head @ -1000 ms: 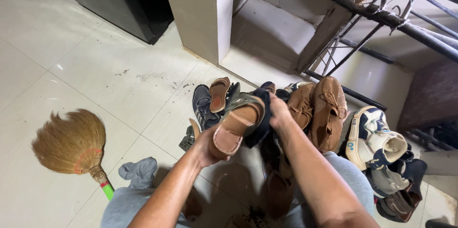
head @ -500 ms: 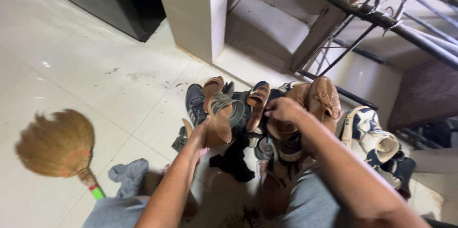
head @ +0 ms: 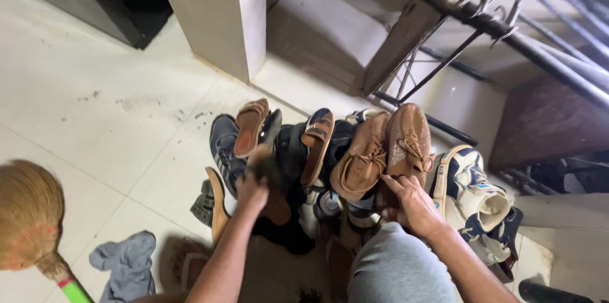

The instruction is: The person organizes a pile of shoes on the floor by picking up pairs, inspecting them, and placing them onto a metal shoe rack. The person handles various types of footwear including sneakers, sandals, and loafers, arranging them on the lower and upper shelves of the rack.

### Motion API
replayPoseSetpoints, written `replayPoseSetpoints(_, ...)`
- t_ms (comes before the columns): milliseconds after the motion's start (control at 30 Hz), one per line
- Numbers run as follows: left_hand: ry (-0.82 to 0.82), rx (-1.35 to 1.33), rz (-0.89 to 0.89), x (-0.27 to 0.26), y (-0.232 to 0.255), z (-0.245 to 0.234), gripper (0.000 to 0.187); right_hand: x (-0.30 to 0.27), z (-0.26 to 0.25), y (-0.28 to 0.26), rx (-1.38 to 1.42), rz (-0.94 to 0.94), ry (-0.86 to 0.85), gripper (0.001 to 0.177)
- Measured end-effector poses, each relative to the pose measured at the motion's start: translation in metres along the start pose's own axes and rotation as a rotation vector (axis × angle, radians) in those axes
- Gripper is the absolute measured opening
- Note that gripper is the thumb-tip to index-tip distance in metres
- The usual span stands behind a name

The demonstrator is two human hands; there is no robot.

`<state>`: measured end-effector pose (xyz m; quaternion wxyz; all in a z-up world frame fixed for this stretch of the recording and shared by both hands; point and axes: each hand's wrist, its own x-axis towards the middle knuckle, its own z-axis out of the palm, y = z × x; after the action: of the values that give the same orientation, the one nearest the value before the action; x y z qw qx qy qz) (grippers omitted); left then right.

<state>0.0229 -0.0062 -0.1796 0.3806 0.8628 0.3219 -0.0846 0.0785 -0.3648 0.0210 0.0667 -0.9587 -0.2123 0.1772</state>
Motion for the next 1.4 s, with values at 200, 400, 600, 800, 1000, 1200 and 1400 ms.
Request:
replayPoseSetpoints(200, 0.087, -0.127, 0.769, -0.061, 0.129, 0.016, 0.074, 0.019, 0.019, 0.025, 0.193, -0.270, 0.254, 0.041)
replayPoseSetpoints(400, -0.183, -0.073, 0.765, -0.077, 0.172, 0.051, 0.053, 0.024, -0.012, 0.010, 0.395, 0.230, 0.088, 0.066)
replayPoseSetpoints(600, -0.190, -0.006, 0.774, -0.070, 0.187, 0.063, 0.025, 0.057, 0.019, 0.020, 0.313, -0.041, 0.013, 0.083)
replayPoseSetpoints(800, -0.124, -0.094, 0.812, -0.066, 0.237, 0.020, 0.028, 0.098, -0.026, 0.046, 0.391, 0.192, -0.075, 0.035)
replayPoseSetpoints(1000, 0.199, -0.260, 0.956, -0.045, 0.253, -0.066, 0.017, 0.156, -0.065, 0.026, 0.784, 0.077, -0.126, 0.033)
replayPoseSetpoints(1200, 0.065, -0.553, 0.875, 0.012, 0.211, -0.109, 0.021, 0.209, -0.071, -0.056, 0.522, 0.078, -0.110, 0.074)
replayPoseSetpoints(1400, 0.223, -0.815, 0.416, 0.077, 0.151, -0.076, 0.031, 0.283, -0.056, -0.084, 0.612, -0.129, -0.266, 0.040)
